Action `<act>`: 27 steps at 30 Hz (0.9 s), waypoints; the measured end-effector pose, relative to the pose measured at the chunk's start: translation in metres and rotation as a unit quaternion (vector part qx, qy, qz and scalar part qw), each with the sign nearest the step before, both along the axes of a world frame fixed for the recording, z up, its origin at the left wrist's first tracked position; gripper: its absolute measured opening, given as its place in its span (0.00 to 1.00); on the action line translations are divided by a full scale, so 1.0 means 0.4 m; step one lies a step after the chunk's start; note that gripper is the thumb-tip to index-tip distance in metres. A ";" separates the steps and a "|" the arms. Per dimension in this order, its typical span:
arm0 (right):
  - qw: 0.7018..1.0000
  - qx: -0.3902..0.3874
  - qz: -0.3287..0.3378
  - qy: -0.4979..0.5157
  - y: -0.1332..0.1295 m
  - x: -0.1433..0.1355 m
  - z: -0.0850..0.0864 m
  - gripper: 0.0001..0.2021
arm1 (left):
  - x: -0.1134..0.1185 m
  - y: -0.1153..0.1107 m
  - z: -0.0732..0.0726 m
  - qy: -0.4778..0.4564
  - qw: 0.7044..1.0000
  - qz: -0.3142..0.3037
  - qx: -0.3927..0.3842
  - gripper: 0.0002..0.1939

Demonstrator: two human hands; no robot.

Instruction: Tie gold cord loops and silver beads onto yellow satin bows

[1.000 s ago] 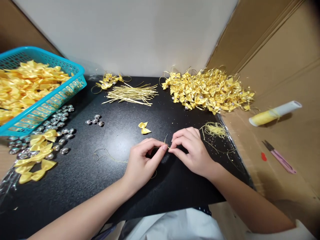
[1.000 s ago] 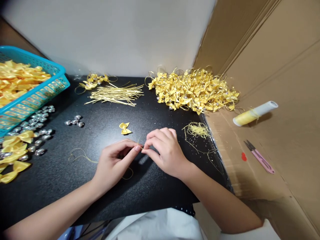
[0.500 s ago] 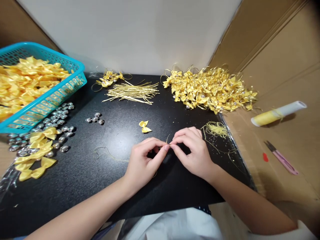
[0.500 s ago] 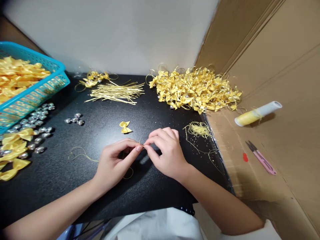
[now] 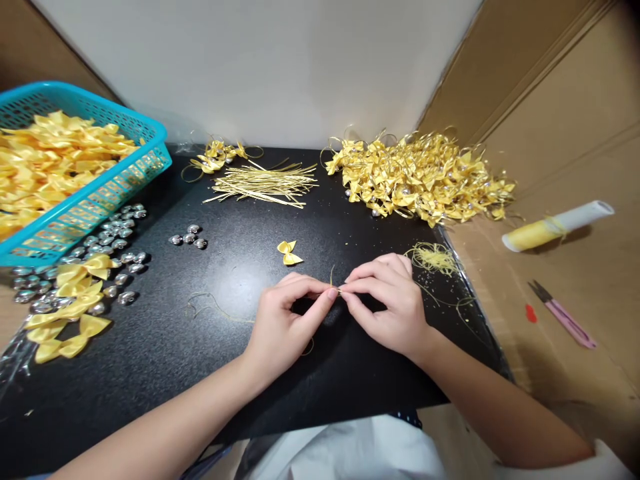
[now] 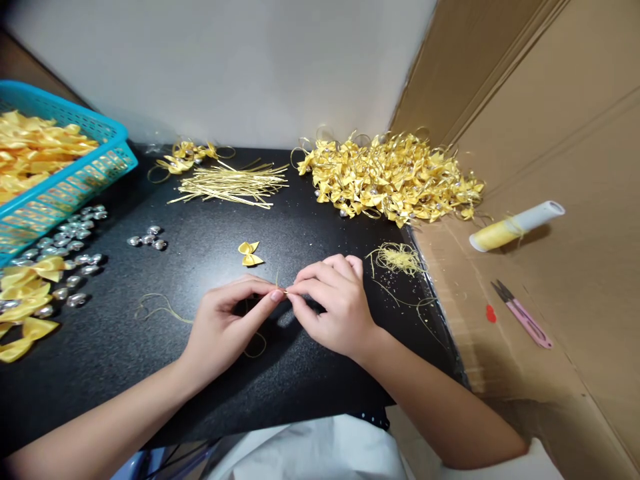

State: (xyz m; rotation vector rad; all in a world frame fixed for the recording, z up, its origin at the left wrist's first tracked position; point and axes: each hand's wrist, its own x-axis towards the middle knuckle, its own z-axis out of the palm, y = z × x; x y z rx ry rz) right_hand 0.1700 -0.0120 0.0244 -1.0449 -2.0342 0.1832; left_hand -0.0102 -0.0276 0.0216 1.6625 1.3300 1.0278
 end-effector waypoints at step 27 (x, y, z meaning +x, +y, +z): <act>0.999 -0.041 0.017 -0.023 -0.006 0.000 0.007 0.03 | -0.009 0.011 0.008 0.008 0.988 -0.144 -0.049 0.12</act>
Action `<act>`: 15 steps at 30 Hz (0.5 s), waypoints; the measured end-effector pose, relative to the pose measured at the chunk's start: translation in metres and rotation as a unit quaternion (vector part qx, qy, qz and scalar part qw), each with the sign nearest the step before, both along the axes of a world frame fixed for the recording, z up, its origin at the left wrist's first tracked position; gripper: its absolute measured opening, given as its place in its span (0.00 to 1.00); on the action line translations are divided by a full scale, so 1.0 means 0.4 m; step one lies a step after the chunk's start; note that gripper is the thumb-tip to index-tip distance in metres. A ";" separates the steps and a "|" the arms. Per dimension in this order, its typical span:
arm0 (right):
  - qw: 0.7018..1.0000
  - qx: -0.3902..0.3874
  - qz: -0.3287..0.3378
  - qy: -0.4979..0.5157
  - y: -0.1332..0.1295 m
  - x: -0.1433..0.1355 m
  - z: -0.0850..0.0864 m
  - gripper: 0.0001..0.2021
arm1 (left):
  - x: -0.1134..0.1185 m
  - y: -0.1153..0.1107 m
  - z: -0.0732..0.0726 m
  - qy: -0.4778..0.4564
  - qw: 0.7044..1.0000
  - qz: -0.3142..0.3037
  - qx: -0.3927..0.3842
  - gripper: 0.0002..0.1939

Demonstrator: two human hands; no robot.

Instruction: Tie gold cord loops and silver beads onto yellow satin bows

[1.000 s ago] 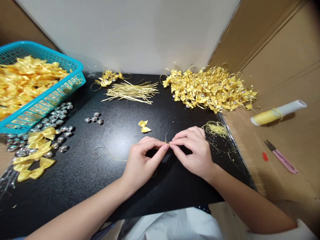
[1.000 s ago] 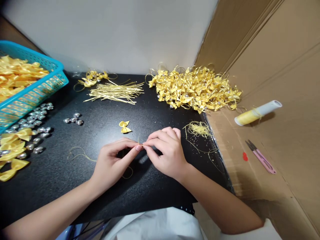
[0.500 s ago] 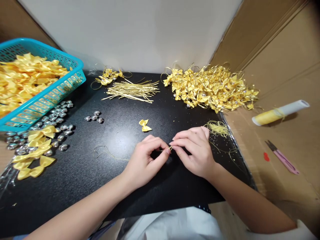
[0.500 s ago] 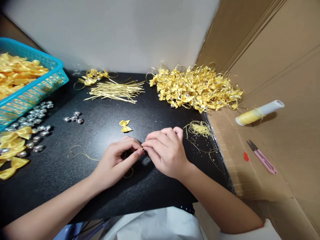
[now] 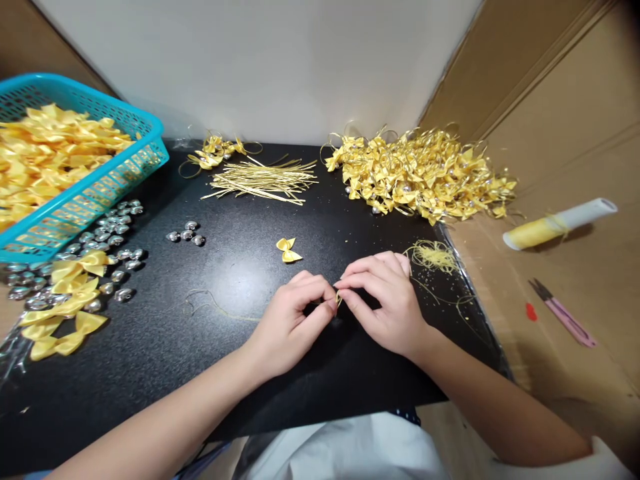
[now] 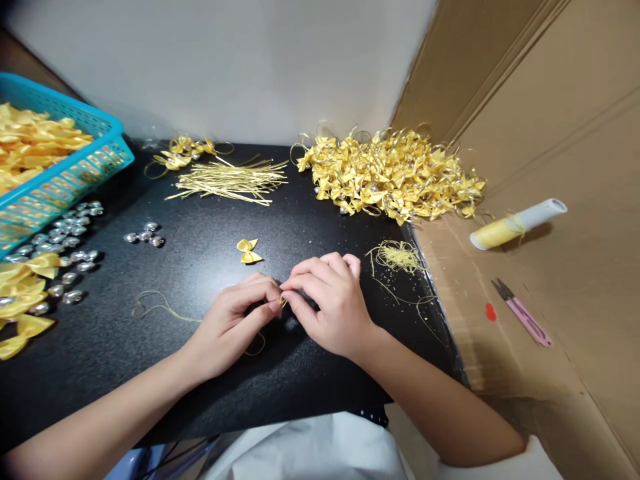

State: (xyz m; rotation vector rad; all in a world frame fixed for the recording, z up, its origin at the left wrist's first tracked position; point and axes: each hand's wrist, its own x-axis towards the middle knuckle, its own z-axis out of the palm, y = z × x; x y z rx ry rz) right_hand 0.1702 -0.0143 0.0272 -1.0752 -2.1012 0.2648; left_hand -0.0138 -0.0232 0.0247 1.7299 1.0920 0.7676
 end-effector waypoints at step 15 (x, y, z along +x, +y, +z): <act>0.999 -0.035 0.015 -0.028 0.001 0.003 0.005 0.03 | 0.002 0.005 -0.006 -0.026 0.997 0.032 -0.067 0.13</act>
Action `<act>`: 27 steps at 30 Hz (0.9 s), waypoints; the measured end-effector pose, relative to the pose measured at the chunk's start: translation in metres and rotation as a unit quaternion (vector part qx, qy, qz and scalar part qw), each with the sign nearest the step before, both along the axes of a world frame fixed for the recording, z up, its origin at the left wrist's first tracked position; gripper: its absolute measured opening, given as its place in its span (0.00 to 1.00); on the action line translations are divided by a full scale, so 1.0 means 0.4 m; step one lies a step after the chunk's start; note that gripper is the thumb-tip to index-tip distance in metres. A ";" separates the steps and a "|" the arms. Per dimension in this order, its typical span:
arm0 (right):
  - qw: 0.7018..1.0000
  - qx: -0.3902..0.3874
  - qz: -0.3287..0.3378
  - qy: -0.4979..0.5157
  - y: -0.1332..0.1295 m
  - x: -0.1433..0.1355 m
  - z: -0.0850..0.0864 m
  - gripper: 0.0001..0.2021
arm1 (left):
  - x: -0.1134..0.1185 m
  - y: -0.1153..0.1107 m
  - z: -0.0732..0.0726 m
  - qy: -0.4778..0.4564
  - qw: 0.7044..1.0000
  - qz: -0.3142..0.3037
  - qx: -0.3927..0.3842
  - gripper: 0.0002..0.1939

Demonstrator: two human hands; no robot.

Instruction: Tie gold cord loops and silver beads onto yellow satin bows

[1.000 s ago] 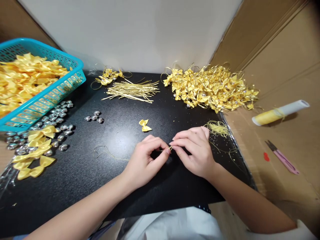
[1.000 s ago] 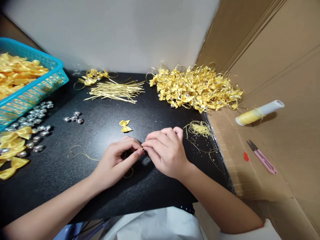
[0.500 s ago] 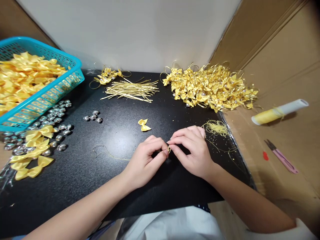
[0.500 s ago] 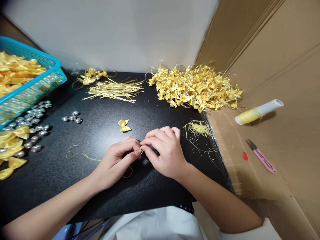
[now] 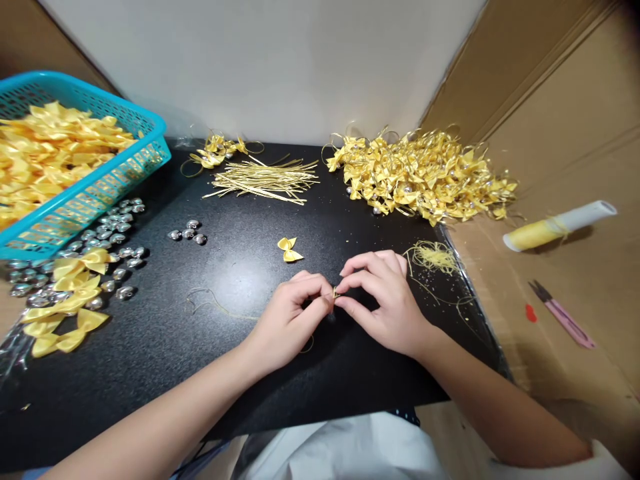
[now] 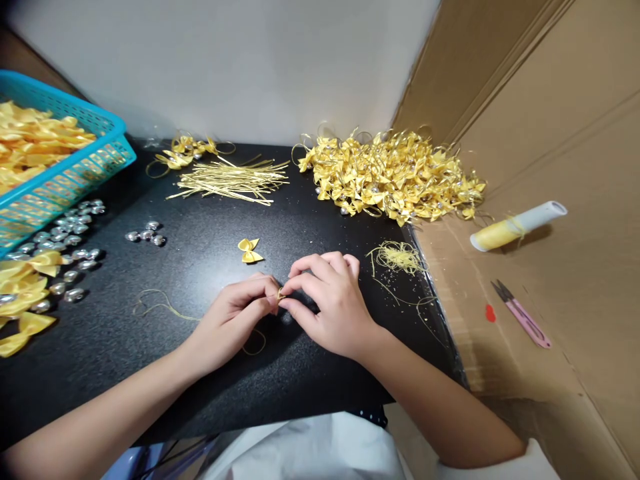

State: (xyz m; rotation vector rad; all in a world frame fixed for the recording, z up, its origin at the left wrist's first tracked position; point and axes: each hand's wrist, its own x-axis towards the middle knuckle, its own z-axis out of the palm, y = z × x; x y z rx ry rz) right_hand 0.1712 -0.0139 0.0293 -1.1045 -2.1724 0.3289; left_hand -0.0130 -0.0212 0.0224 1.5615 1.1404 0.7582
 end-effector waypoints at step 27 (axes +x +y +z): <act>0.982 -0.150 0.084 0.077 0.040 0.044 0.006 0.19 | -0.002 0.005 0.010 -0.013 0.999 0.004 -0.049 0.14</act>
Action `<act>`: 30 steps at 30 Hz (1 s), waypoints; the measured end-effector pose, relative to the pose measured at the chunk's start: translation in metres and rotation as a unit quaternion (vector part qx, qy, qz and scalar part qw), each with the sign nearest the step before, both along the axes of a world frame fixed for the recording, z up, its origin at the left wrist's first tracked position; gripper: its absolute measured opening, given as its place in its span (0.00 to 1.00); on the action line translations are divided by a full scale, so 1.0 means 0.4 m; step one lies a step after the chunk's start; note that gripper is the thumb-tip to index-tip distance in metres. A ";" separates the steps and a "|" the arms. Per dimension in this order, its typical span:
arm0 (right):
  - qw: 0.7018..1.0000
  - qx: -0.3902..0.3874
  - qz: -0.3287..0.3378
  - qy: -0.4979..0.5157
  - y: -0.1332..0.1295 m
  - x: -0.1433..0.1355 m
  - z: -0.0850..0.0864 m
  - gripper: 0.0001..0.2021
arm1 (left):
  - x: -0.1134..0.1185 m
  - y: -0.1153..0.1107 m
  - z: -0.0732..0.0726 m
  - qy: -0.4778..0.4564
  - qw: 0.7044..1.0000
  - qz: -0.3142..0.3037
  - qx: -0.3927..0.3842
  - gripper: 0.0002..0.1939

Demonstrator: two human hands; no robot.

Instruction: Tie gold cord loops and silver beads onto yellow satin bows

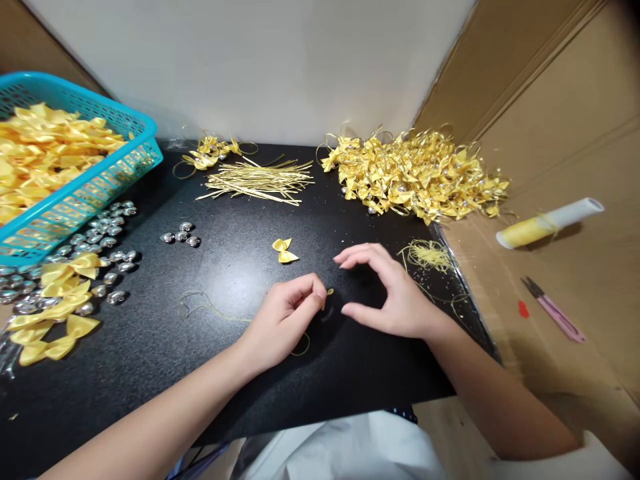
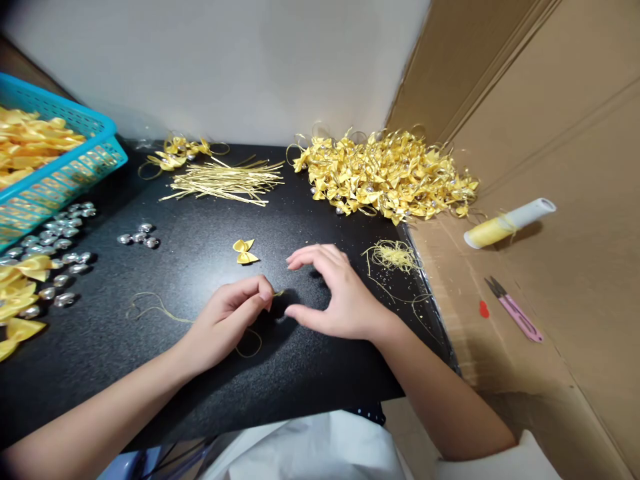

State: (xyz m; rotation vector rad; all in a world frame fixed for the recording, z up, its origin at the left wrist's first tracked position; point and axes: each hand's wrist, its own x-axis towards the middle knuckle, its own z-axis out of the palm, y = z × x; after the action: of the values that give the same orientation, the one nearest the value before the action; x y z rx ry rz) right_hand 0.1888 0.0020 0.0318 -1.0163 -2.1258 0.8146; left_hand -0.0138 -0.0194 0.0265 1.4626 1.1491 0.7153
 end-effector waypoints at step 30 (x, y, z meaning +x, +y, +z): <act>0.868 -0.425 -0.014 0.257 0.001 -0.053 -0.016 0.10 | 0.004 -0.008 -0.006 0.077 0.993 0.013 0.087 0.17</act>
State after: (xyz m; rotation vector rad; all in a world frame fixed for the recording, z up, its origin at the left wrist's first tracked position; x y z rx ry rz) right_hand 0.1676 0.0024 0.0254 -1.0551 -1.2666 1.8543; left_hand -0.0123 -0.0226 0.0242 1.6763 1.2498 0.7458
